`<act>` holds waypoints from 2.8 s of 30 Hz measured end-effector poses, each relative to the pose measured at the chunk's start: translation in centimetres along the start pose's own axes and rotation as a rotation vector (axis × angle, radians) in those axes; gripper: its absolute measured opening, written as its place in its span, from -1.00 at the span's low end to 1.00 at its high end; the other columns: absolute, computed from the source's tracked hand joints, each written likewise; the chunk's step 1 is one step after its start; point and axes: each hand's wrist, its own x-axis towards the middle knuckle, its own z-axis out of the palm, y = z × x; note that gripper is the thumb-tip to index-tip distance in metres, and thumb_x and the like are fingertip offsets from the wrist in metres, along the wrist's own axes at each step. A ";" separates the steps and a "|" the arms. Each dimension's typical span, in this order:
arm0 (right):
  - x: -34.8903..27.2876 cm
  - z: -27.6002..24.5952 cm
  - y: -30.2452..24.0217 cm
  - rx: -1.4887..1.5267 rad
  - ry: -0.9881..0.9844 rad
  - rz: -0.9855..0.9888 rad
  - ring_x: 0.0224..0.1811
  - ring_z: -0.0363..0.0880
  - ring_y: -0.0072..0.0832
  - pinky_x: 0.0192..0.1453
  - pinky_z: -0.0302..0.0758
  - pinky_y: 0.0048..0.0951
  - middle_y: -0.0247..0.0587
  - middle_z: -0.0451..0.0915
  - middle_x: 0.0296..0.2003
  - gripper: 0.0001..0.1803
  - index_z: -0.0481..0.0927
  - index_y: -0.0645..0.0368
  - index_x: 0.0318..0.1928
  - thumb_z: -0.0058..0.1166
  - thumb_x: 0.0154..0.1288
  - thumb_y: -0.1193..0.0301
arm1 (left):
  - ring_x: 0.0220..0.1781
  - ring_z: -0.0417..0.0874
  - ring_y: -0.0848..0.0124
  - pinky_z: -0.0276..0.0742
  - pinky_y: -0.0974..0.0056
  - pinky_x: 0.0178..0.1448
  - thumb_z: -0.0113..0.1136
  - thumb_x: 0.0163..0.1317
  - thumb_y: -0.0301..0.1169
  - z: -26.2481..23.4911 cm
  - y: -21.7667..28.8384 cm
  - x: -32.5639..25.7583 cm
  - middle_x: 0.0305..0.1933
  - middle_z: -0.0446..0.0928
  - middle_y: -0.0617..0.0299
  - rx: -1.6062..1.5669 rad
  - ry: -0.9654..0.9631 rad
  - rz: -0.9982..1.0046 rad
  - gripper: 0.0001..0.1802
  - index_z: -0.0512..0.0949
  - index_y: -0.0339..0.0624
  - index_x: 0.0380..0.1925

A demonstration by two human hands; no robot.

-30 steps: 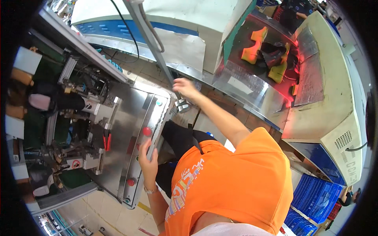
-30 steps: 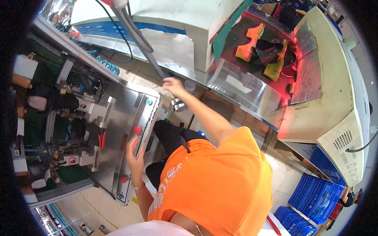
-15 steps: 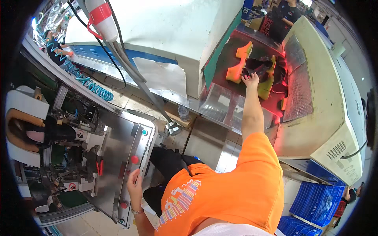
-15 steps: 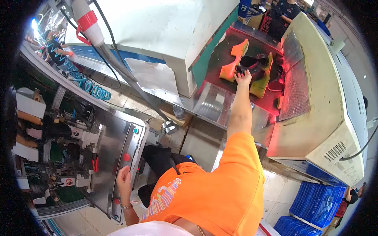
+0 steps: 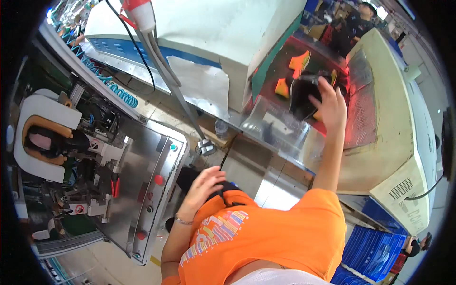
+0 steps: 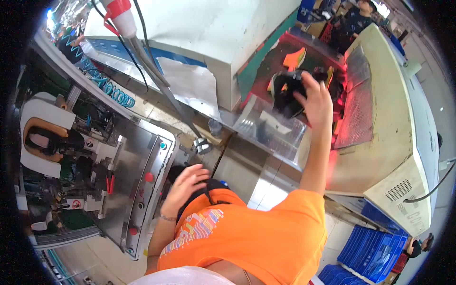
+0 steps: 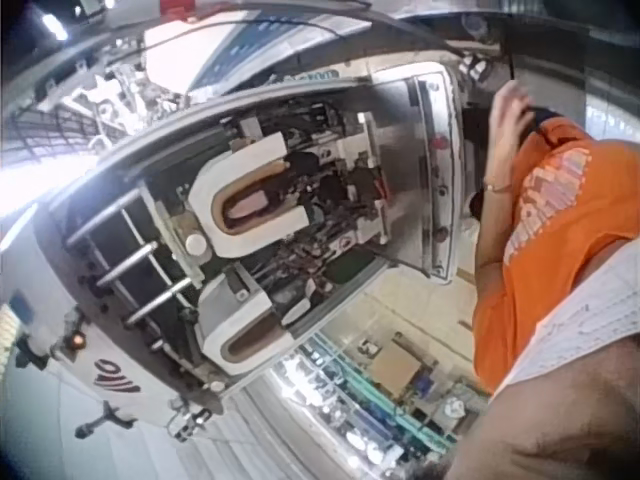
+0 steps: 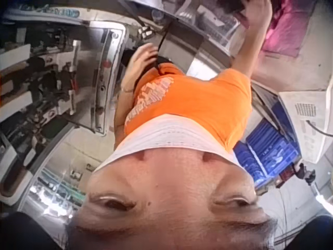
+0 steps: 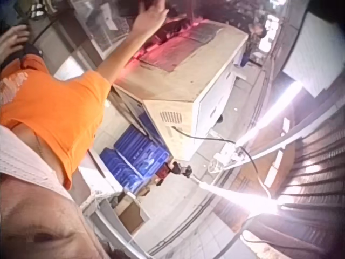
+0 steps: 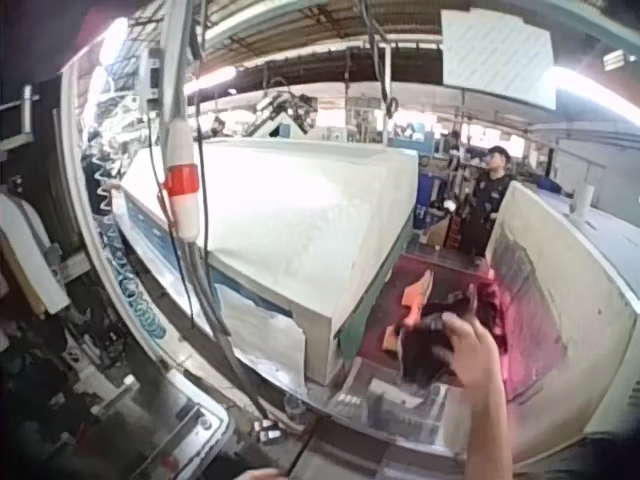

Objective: The person operates a shoe processing machine in a factory setting. They repeatedly pick up black shoes from a nearby rack, place them into the machine's clamps, and press a button to activate the machine. After the cycle, they remove the shoes and return them to the rack, repeating this process for multiple units.

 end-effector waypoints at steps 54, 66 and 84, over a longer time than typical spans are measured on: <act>-17.7 76.6 5.6 0.455 -1.543 0.231 -0.29 0.48 -0.67 -0.13 0.35 -0.64 -0.41 0.56 -0.35 -0.91 0.52 0.20 -0.27 0.01 0.21 0.48 | -0.23 0.42 0.64 0.30 0.53 -0.10 0.02 0.23 -0.41 -21.0 22.2 -42.9 -0.30 0.47 0.40 0.250 1.177 1.244 -0.86 0.48 -0.22 -0.26; -19.7 81.4 6.0 0.388 -1.208 0.389 -0.27 0.51 -0.54 -0.14 0.41 -0.56 -0.34 0.56 -0.31 -0.85 0.54 0.23 -0.24 -0.08 0.22 0.52 | -0.16 0.48 0.53 0.33 0.45 -0.04 0.06 0.15 -0.48 -30.6 24.3 -44.7 -0.20 0.52 0.32 -0.104 1.071 1.239 -0.83 0.51 -0.24 -0.24; -17.1 69.8 16.4 0.369 -1.452 0.985 -0.38 0.46 -0.54 -0.22 0.34 -0.44 -0.45 0.52 -0.48 -0.79 0.51 -0.04 -0.38 0.12 0.12 0.14 | -0.12 0.44 0.16 0.25 0.11 0.05 0.06 -0.08 -0.59 -15.4 21.3 -40.5 -0.16 0.45 0.08 1.641 2.072 1.384 -0.66 0.45 -0.16 -0.20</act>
